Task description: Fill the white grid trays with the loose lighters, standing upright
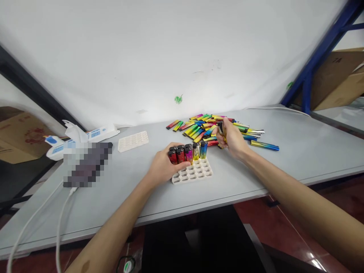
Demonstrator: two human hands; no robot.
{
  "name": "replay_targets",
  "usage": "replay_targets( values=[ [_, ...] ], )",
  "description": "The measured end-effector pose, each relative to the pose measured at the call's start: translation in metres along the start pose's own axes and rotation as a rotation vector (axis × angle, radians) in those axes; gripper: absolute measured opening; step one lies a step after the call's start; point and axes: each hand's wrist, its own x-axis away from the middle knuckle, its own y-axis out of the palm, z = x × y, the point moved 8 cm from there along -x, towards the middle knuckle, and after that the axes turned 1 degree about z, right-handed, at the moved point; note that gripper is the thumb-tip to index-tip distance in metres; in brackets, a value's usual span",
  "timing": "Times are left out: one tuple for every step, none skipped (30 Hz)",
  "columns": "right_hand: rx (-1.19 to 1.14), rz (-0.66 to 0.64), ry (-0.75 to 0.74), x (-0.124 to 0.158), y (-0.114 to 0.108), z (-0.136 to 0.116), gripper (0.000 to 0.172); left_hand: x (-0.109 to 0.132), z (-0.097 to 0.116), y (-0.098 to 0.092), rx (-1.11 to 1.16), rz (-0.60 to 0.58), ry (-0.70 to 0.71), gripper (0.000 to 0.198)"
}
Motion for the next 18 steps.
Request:
replay_targets(
  values=[
    [-0.013,0.001,-0.007,0.001,0.001,-0.001,0.056,0.000,0.000,0.000,-0.006,0.002,-0.002,0.050],
    [-0.024,-0.002,-0.017,0.002,0.003,-0.002,0.053,0.000,0.000,-0.001,-0.012,0.004,-0.002,0.050],
    [-0.033,-0.011,-0.025,0.004,0.005,-0.004,0.050,0.000,0.000,-0.001,-0.017,0.006,-0.002,0.049],
    [-0.038,-0.027,-0.028,0.006,0.007,-0.005,0.048,0.000,0.000,-0.001,-0.023,0.008,0.000,0.049],
    [-0.040,-0.045,-0.027,0.007,0.010,-0.005,0.047,0.000,0.000,-0.001,-0.028,0.009,0.004,0.048],
    [-0.043,-0.060,-0.027,0.008,0.012,-0.006,0.047,0.000,0.000,-0.001,-0.031,0.011,0.007,0.048],
    [-0.045,-0.071,-0.026,0.009,0.013,-0.006,0.047,0.000,0.000,-0.001,-0.034,0.012,0.008,0.047],
    [-0.051,-0.078,-0.025,0.009,0.013,-0.006,0.046,0.000,0.000,-0.001,-0.036,0.011,0.008,0.047],
    [-0.059,-0.086,-0.018,0.009,0.013,-0.005,0.045,0.000,0.000,-0.001,-0.036,0.010,0.007,0.047],
    [-0.069,-0.094,-0.002,0.008,0.013,-0.004,0.045,0.000,0.000,-0.001,-0.037,0.009,0.004,0.047],
    [-0.080,-0.104,0.022,0.008,0.013,-0.002,0.047,0.000,0.000,-0.001,-0.039,0.007,0.000,0.047],
    [-0.091,-0.113,0.050,0.007,0.013,0.000,0.050,0.000,0.000,-0.001,-0.041,0.005,-0.004,0.047],
    [-0.102,-0.117,0.079,0.007,0.013,0.001,0.054,0.000,0.000,-0.001,-0.044,0.003,-0.005,0.047],
    [-0.113,-0.114,0.104,0.006,0.012,0.002,0.056,0.000,0.000,-0.001,-0.047,0.001,-0.005,0.047],
    [-0.124,-0.105,0.121,0.006,0.012,0.003,0.056,0.000,0.000,-0.001,-0.049,0.000,-0.004,0.046],
    [-0.135,-0.092,0.132,0.006,0.010,0.003,0.054,0.000,0.001,-0.001,-0.048,-0.003,-0.004,0.046],
    [-0.147,-0.082,0.141,0.007,0.009,0.003,0.052,0.001,0.001,-0.001,-0.046,-0.004,-0.003,0.046],
    [-0.156,-0.075,0.149,0.007,0.009,0.003,0.050,0.001,0.001,-0.001,-0.044,-0.004,-0.003,0.047]
  ],
)
